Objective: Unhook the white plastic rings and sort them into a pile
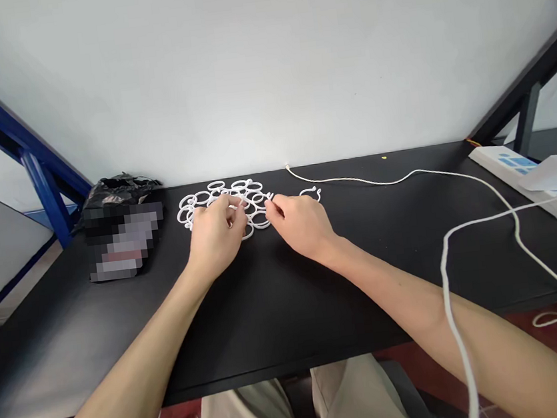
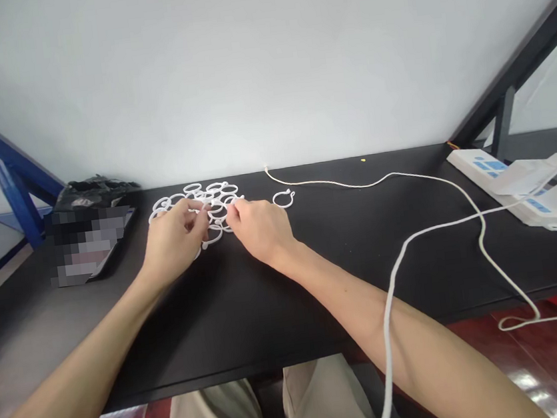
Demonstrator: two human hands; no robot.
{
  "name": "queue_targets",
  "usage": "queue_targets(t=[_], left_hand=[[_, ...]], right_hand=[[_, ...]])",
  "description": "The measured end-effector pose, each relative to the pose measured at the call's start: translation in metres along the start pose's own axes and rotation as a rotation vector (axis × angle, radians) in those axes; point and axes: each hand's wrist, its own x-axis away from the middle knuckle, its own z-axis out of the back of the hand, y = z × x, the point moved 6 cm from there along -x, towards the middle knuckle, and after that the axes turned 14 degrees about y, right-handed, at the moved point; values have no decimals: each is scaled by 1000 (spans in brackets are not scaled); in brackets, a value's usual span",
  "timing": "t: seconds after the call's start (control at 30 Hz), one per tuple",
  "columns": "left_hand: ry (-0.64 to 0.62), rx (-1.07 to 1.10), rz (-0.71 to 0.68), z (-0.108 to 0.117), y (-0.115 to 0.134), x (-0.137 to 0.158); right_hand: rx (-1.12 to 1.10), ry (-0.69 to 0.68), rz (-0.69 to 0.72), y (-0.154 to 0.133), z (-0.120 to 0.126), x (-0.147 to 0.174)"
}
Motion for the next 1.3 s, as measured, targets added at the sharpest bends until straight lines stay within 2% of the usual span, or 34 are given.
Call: queue_targets(t=[0.1,0.27,0.33,0.4,0.47,0.53,0.63,0.73,0.83,1.0,1.17,1.23,1.3], left_hand=[[-29,21,-102,2,-2,0],[-36,-17,-163,3,-10,1],[-39,-26,-181,1,-8,3],[-57,-25,-193,-1,-4,4],[-87,-18,-198,-4,-1,6],[-110,-10,-200,-6,1,7],[-130,-4,-199,-10,0,8],[-128,-7,-198,-12,-2,8],[-114,-4,-205,-12,-2,8],[-56,-25,-212,-7,1,6],[27,-64,-116,2,-3,1],[12,-87,-147,1,-3,1],[-15,-119,-213,0,0,2]], right_hand=[[45,-31,-38,17,2,-5],[293,-154,-287,73,6,-18],[352,-103,-382,87,12,-21],[367,-14,-412,89,17,-21],[348,41,-351,80,16,-20],[294,25,-206,62,7,-17],[195,-83,52,35,-13,-11],[170,-205,197,21,-31,-6],[147,-220,213,21,-35,-7],[93,-130,203,22,-22,-11],[-125,-71,346,-5,-3,1],[-225,-61,377,-16,2,8],[-302,-47,351,-22,4,12]])
